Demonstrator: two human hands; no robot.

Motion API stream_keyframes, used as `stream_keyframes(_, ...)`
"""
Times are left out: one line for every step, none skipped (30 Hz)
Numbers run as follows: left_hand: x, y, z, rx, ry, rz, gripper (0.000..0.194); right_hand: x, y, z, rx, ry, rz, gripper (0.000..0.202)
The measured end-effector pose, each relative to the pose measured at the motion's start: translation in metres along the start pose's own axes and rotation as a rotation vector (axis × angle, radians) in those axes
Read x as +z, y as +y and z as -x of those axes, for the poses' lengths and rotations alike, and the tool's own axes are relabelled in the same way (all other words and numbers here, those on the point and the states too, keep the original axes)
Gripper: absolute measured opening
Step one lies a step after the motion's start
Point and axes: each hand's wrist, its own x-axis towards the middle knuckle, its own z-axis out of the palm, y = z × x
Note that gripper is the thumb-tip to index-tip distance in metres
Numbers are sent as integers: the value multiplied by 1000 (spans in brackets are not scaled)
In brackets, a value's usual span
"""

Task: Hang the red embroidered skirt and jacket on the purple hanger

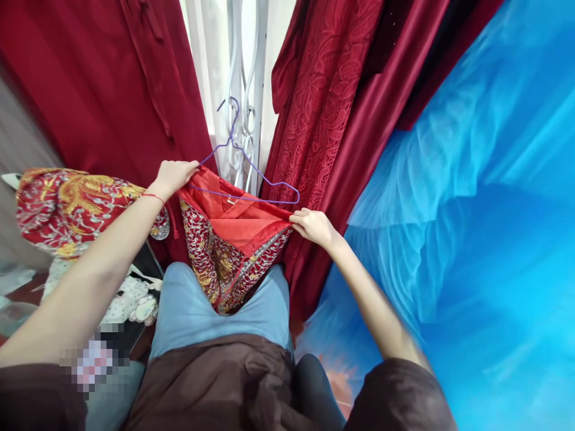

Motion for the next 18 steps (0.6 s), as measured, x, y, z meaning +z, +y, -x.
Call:
stream_keyframes(0,-1,1,5,2,-2,42,0,2,3,25,23,-5,30)
stream_keyframes(-1,-1,2,10,3,-2,42,0,3,6,50,47,-16,30)
stream_keyframes(-1,-2,2,16,5,-2,42,-2,4,9,71,72,-31,31)
stream_keyframes(-1,-3,2,22,6,-3,42,-5,5,12,89,98,-49,31)
stream_keyframes(-1,-3,2,30,7,-6,42,-9,5,14,104,126,-68,31)
stream_keyframes(-1,-2,1,40,7,-12,43,-14,5,16,117,153,-83,31)
stream_keyframes(-1,-2,1,52,5,-17,43,-20,5,17,127,176,-94,31)
stream_keyframes(-1,-1,0,66,2,-23,43,-26,6,18,135,196,-98,31)
stream_keyframes(0,0,0,77,1,-26,44,-32,6,19,146,212,-93,32)
stream_keyframes(1,2,0,87,2,-28,44,-38,7,19,159,224,-81,32)
stream_keyframes(3,3,-1,92,6,-30,43,-42,9,18,175,236,-64,32)
stream_keyframes(4,5,-1,94,12,-30,43,-46,10,17,196,249,-43,33)
stream_keyframes(5,6,-1,94,17,-30,43,-49,13,15,221,261,-19,33)
stream_keyframes(7,7,-1,92,21,-29,43,-52,15,13,246,270,4,34)
stream_keyframes(7,9,-1,94,23,-26,43,-54,17,10,268,275,27,35)
stream_keyframes(8,10,-1,99,22,-20,43,-55,18,6,290,280,48,35)
stream_keyframes(7,11,-2,106,17,-12,43,-57,18,0,311,285,67,36)
stream_keyframes(6,12,-2,113,9,-3,43,-58,17,-8,330,292,85,36)
